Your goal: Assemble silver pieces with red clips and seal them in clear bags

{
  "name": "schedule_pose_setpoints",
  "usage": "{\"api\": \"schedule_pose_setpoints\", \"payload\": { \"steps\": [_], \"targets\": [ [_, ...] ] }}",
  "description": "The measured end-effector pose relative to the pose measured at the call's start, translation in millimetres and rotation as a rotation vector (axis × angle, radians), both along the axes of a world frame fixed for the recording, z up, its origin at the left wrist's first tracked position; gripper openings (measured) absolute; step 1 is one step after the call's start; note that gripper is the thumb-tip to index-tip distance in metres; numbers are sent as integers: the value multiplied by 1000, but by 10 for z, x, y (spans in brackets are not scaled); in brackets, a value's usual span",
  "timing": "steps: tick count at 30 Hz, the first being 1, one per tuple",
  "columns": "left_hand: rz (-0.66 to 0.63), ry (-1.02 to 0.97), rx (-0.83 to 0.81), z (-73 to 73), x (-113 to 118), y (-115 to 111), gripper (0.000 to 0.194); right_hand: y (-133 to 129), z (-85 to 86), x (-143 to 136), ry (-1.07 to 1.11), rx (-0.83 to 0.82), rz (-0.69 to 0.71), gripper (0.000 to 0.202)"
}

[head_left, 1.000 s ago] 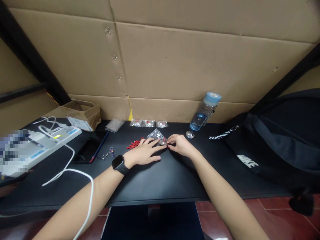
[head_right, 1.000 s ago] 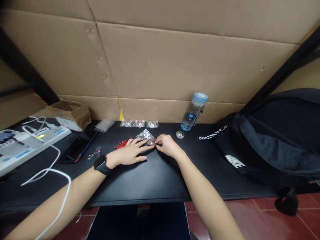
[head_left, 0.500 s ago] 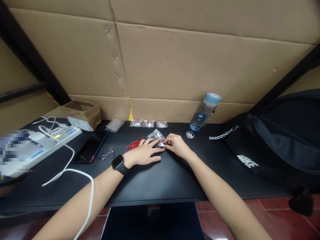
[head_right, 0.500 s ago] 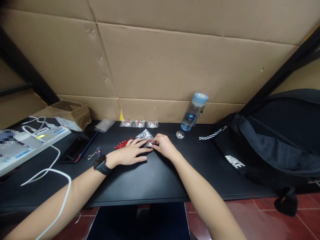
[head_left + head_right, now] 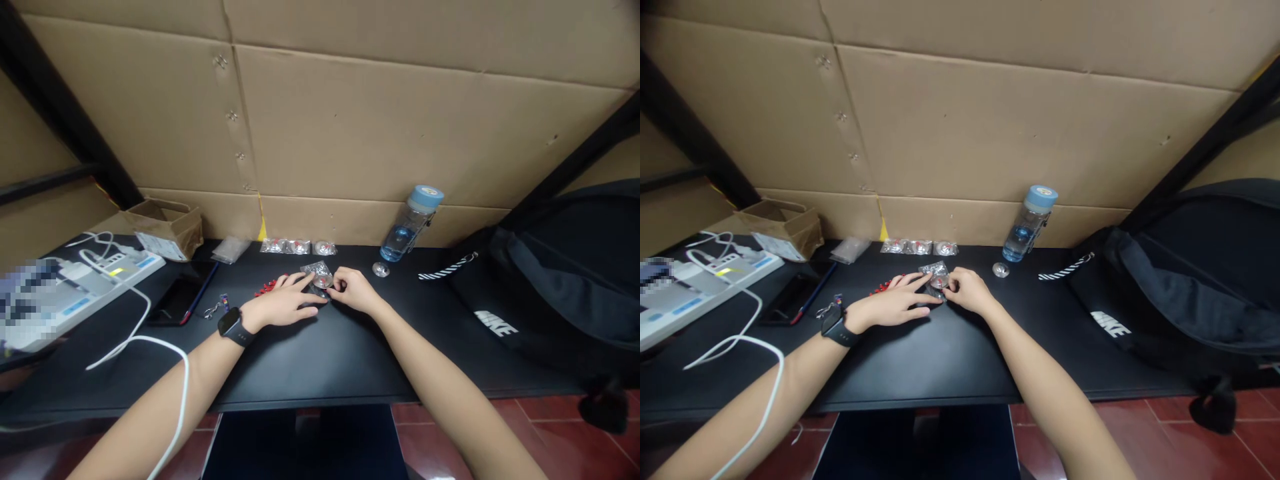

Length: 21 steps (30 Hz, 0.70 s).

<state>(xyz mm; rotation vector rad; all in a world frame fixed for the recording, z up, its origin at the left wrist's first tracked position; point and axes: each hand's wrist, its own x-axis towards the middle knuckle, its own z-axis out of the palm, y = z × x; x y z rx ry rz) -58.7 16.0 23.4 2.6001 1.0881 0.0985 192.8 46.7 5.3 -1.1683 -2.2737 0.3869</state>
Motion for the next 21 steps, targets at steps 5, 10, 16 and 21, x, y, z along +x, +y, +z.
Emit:
{"api": "schedule_pose_setpoints", "payload": {
  "steps": [5,10,16,21],
  "targets": [
    [-7,1,-54,-20,13,-10,45,-8,-5,-48,29,-7,-80,39],
    [-45,-8,-99,23,55,-51,45,-29,-13,-184,13,8,-194,35],
    [-73,-23,-124,62,63,-67,43,-20,13,-246,-158,9,-349,38],
    [-45,-63,-71,37,16,-24,33,-28,85,-256,-293,72,-350,45]
  ]
}}
